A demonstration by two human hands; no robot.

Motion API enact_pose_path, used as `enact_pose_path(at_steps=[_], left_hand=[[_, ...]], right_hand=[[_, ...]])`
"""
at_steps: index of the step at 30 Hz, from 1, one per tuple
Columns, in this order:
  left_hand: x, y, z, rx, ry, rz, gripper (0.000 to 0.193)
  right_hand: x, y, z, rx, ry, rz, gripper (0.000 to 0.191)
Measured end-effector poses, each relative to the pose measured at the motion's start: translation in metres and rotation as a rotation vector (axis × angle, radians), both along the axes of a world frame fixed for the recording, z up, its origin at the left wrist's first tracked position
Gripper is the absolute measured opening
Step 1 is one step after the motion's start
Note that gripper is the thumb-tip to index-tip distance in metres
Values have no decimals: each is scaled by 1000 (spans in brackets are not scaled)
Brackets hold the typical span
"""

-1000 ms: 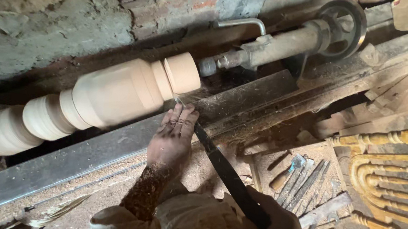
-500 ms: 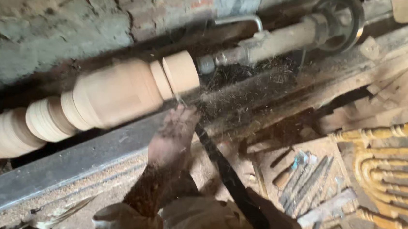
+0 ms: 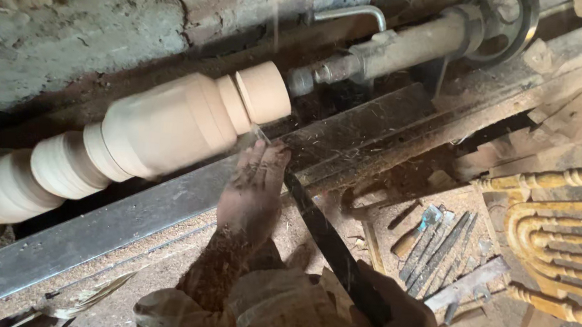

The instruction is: The person uses a chisel to shape a rotating wooden spindle on a lathe. They carefully carve grooves and contours along the length of the piece, removing wood shavings as they work.

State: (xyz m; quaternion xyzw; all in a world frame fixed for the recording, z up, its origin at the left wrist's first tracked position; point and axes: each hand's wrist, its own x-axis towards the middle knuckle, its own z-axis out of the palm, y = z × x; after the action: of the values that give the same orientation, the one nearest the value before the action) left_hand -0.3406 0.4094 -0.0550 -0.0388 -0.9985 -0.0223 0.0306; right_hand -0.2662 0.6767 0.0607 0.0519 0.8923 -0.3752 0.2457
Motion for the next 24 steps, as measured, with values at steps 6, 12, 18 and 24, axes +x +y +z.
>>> enact_pose_path(at_steps=[6,12,18,24], left_hand=[[11,-3,7,322,182,-89,73],[12,4,14,240,225,55,52],[9,-1,15,257,231,-40,63],[5,-2,18,305,180,-34,50]], right_hand=[[0,3,1,239,-263,-1,67],[-6,22,-10,13,103,159,74],[-17,24,2,38,9,73,69],[-16,11,7,32,-125,-17,71]])
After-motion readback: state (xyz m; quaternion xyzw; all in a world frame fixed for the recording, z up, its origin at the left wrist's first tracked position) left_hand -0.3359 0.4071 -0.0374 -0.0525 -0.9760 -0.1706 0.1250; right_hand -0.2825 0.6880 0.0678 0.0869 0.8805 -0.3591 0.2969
